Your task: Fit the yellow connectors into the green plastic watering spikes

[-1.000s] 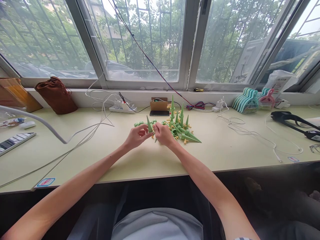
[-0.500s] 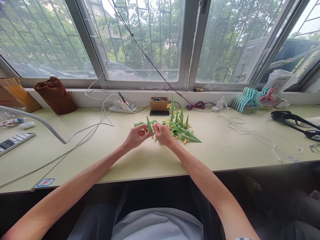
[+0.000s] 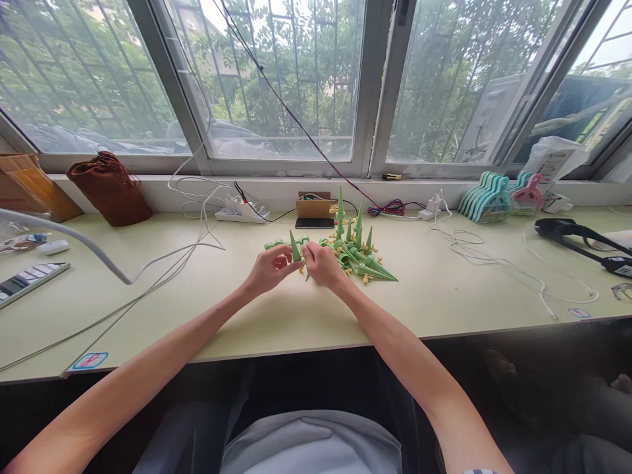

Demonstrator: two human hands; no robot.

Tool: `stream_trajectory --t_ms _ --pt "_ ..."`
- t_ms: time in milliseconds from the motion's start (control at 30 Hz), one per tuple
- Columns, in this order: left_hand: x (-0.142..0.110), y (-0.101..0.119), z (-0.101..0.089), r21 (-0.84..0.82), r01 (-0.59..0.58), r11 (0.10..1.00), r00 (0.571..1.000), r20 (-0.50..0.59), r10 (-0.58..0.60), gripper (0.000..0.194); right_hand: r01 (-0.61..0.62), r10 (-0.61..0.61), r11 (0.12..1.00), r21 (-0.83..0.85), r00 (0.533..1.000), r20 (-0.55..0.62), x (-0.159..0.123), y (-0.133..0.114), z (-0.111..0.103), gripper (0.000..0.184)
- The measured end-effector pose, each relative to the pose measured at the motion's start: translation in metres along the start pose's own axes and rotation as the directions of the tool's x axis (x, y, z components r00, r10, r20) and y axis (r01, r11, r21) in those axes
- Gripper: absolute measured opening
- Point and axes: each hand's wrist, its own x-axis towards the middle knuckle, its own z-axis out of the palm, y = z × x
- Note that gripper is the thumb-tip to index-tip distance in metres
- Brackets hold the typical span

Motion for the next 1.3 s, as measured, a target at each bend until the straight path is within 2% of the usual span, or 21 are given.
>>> stream_trajectory --t_ms 300,633,1100,1200,1300 --pt "0.0001 0.0007 -0.0002 -0.02 0.008 1.0 1.0 0.001 -0.008 0.032 0.008 -0.008 1.0 0.007 1.0 -0.008 0.0 0.0019 0.0005 0.034" --pt "0.0 -0.0058 -0.0017 0.139 -0.147 0.979 0.988 -0.028 0.152 0.027 0.009 -0.009 1.0 -0.016 1.0 -0.002 0.0008 0.0045 0.0014 0.036" --pt "-0.0016 -0.0041 -0.0037 0.237 -0.288 0.928 0.957 0.049 0.285 0.02 0.012 -0.011 0.999 -0.037 1.0 0.017 0.0008 0.0068 0.0041 0.037" --pt "-0.0011 -0.003 -0.0024 0.227 -0.275 0.934 0.961 0.03 0.276 0.018 0.007 -0.007 1.0 -0.025 1.0 0.004 0.0011 0.0062 0.0046 0.039" --pt "-0.0001 0.0007 -0.0003 0.194 -0.212 0.958 0.976 -0.011 0.218 0.017 0.003 -0.003 1.0 -0.002 1.0 -0.03 0.0013 0.0055 0.0049 0.04"
